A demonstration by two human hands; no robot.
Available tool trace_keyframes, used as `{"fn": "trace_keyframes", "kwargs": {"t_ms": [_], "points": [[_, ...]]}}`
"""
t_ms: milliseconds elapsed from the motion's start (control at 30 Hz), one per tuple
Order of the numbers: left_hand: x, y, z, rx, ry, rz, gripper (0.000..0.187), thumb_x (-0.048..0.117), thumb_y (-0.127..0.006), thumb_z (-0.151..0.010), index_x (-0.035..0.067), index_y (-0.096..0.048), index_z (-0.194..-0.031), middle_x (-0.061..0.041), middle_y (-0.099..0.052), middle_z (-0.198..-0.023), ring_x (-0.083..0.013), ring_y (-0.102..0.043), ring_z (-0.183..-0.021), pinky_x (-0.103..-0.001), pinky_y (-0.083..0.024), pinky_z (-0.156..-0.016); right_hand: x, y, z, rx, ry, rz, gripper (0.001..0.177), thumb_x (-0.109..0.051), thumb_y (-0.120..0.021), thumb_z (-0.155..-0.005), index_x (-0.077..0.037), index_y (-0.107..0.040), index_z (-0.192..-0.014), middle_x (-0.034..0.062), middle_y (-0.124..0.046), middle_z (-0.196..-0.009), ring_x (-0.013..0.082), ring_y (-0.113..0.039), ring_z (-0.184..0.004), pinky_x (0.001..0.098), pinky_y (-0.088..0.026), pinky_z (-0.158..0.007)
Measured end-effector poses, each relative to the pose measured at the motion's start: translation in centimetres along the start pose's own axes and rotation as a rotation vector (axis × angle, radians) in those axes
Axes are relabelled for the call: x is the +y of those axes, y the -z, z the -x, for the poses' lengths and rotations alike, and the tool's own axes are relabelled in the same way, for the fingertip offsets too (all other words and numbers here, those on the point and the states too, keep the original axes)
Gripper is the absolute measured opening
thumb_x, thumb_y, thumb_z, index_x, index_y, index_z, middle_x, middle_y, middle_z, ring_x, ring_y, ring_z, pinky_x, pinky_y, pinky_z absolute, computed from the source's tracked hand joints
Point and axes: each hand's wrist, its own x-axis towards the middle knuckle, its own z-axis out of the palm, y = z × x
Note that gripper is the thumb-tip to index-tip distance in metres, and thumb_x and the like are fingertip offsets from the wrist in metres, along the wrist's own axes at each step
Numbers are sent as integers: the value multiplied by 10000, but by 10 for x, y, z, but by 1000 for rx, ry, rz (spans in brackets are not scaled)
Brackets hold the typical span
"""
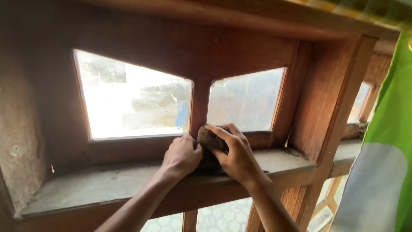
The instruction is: Cleaning the glass panes of a wooden window using a cloth and spray.
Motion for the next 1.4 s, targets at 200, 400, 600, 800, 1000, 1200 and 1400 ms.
{"fn": "trace_keyframes", "kwargs": {"t_ms": [200, 400, 600, 800, 1000, 1200, 1400], "points": [[6, 7, 4, 6, 54, 20, 362, 314, -580, -896, 28, -803, -886, -228, -760, -913, -387, -739, -891, -475, -582, -881, 16, 10, -10, -37, -7, 172, 477, 23, -782, -710, -155, -720, -1148, 120, -707, -1044, 284, -748, -924, 365, -637, -811], [-8, -12, -9, 108, 3, 3, 323, 318, -621, -875, 58, -811, -868, -218, -739, -884, -392, -704, -849, -487, -572, -838, 19, 2, -3, 87, 131, 196, 446, -34, -830, -671, -155, -735, -1090, 151, -737, -1011, 319, -744, -898, 397, -614, -784], [20, 8, 15, -8, 94, -29, 385, 327, -581, -931, 48, -812, -801, -189, -771, -836, -350, -747, -757, -467, -594, -808, 65, 28, 3, 109, -105, 263, 327, -140, -856, -732, -159, -707, -1023, 149, -725, -965, 308, -756, -860, 414, -633, -742], [24, -14, 12, 136, 98, -122, 382, 319, -572, -944, 5, -718, -783, -212, -734, -823, -363, -746, -747, -507, -597, -738, 19, -2, 9, 169, 87, 211, 352, -73, -843, -727, -115, -708, -1050, 160, -723, -942, 348, -723, -859, 463, -592, -707], [36, -18, 19, 147, 132, -204, 444, 319, -552, -971, -19, -744, -755, -217, -743, -823, -361, -751, -767, -498, -592, -754, 62, 12, 8, 216, -210, 203, 282, -138, -811, -774, -153, -700, -1033, 130, -705, -988, 288, -750, -882, 424, -650, -723], [24, -27, 12, 242, 89, -217, 343, 323, -594, -930, 77, -767, -766, -179, -705, -747, -344, -693, -676, -498, -562, -679, 52, 3, 11, 177, 29, 182, 333, -97, -810, -739, -126, -718, -1058, 178, -721, -983, 346, -720, -895, 468, -605, -753], [34, -29, 19, 129, 168, -300, 484, 315, -520, -1027, 41, -781, -724, -121, -715, -676, -244, -670, -565, -432, -593, -602, 112, 49, 22, 326, -227, 372, 296, -17, -763, -759, -87, -707, -1041, 194, -711, -955, 348, -722, -900, 447, -617, -781]]}}
